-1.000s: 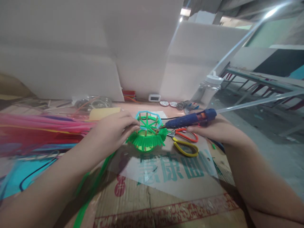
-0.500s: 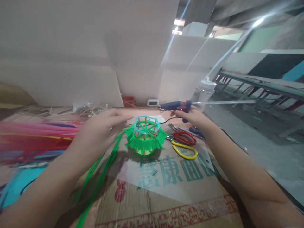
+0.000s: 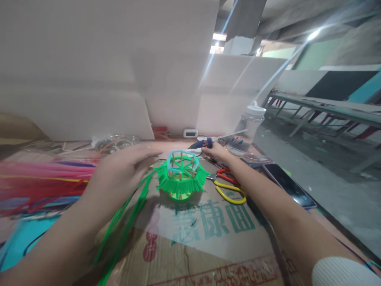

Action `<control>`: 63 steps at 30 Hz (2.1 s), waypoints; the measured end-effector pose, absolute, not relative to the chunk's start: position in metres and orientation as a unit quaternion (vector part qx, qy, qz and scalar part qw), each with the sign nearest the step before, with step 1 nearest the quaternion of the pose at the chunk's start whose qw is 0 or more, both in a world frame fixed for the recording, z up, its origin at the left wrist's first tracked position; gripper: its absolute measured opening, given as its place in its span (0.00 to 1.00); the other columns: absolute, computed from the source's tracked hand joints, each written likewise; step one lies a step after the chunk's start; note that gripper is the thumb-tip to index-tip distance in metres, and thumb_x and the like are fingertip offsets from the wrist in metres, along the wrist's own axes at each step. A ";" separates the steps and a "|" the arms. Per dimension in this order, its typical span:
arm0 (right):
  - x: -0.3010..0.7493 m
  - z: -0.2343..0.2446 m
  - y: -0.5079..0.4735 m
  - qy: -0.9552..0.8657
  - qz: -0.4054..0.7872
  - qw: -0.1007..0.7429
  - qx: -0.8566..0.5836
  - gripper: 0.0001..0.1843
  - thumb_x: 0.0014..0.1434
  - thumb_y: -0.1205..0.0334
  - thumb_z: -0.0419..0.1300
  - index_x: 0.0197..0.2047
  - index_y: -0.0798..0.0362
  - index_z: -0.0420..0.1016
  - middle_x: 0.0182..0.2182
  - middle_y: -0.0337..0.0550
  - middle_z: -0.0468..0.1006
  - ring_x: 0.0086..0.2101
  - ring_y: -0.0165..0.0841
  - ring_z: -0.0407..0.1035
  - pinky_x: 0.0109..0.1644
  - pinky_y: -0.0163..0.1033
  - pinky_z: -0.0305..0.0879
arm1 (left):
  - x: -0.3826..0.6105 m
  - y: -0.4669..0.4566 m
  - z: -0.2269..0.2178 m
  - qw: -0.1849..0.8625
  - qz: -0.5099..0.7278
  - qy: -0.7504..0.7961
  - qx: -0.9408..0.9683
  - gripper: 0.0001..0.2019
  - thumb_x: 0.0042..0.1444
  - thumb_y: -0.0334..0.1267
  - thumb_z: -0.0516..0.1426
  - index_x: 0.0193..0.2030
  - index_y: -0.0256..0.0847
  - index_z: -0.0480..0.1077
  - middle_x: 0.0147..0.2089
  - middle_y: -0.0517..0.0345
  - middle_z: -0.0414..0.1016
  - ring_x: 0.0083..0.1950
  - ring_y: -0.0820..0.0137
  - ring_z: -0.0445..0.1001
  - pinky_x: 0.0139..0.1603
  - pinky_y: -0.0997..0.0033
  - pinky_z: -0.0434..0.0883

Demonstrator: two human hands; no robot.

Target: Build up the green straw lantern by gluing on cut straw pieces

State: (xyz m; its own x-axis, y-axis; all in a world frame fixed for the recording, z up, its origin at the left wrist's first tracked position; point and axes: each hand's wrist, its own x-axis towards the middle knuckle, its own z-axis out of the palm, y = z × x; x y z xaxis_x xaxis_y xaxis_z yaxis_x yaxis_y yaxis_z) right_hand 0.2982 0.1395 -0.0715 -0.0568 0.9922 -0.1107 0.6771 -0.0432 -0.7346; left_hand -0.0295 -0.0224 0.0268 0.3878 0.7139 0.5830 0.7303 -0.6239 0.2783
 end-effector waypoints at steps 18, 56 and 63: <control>0.275 -0.060 0.161 -0.685 0.241 0.213 -0.654 0.21 0.68 0.54 0.61 0.59 0.54 0.71 0.56 0.48 0.75 0.50 0.41 0.73 0.53 0.52 0.74 | -0.025 -0.022 0.028 0.043 -0.373 -0.399 -0.836 0.16 0.69 0.37 0.53 0.58 0.56 0.75 0.54 0.66 0.81 0.53 0.67 0.80 0.55 0.71 0.74; 0.241 0.031 -0.023 -0.867 -0.008 0.430 -0.252 0.03 0.65 0.64 0.64 0.38 0.53 0.79 0.35 0.44 0.82 0.40 0.36 0.74 0.46 0.42 0.69 | 0.022 -0.041 0.023 0.034 -0.454 -0.271 -0.848 0.16 0.63 0.23 0.59 0.56 0.43 0.72 0.48 0.57 0.72 0.51 0.72 0.73 0.52 0.70 0.73; 0.242 0.026 -0.021 -0.859 0.039 0.424 -0.283 0.04 0.66 0.62 0.63 0.38 0.51 0.77 0.35 0.41 0.81 0.40 0.36 0.74 0.48 0.43 0.68 | 0.023 -0.040 0.018 0.006 -0.472 -0.261 -0.842 0.14 0.63 0.24 0.59 0.52 0.44 0.73 0.47 0.58 0.72 0.49 0.72 0.73 0.51 0.70 0.73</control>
